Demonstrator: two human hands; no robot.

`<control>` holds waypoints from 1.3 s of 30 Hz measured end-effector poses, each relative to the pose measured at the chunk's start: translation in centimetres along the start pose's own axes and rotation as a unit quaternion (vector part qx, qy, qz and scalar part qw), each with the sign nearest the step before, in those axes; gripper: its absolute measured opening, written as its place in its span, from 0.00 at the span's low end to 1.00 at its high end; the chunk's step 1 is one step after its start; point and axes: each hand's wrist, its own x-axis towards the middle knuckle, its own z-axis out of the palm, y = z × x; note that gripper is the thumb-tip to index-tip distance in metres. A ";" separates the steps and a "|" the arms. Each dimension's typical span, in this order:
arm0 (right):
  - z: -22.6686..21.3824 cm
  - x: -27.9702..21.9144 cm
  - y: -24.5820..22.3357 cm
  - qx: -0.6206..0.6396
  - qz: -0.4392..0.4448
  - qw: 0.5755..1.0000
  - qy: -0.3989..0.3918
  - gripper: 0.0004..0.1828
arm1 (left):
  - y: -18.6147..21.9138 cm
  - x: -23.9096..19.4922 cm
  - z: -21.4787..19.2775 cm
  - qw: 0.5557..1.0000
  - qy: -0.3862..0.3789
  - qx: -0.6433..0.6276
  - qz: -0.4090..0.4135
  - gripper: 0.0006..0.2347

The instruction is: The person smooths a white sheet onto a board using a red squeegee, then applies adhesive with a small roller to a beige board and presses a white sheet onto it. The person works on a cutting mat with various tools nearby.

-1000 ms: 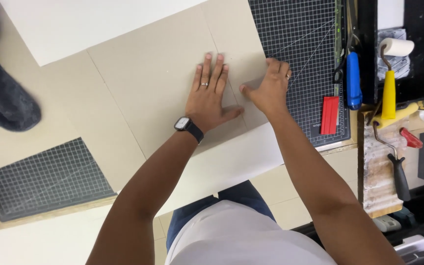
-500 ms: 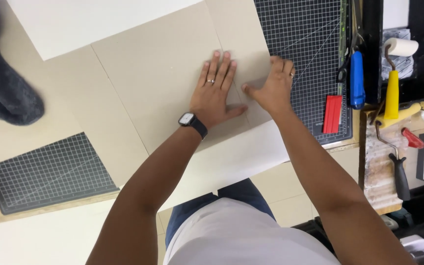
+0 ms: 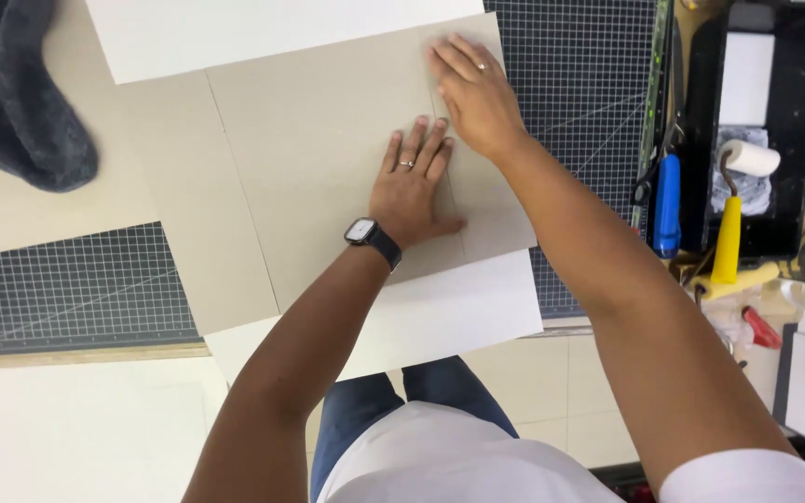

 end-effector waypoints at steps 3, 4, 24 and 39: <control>1.7 1.9 1.8 -0.022 -0.031 0.999 -0.006 0.25 | -0.2 -0.3 0.0 1.000 0.004 -0.025 0.006 0.54; 1.7 2.4 1.6 -0.021 -0.032 0.999 -0.007 0.25 | -0.4 -0.2 0.0 1.000 0.004 -0.026 0.004 0.54; 0.8 2.7 -0.4 -0.050 -0.008 0.994 0.096 0.19 | 8.9 -11.5 1.8 0.995 0.086 0.011 0.058 0.25; -0.4 -13.5 -6.1 -0.002 0.041 0.998 0.050 0.30 | 10.7 -10.6 -0.5 0.989 -0.146 0.025 -0.018 0.23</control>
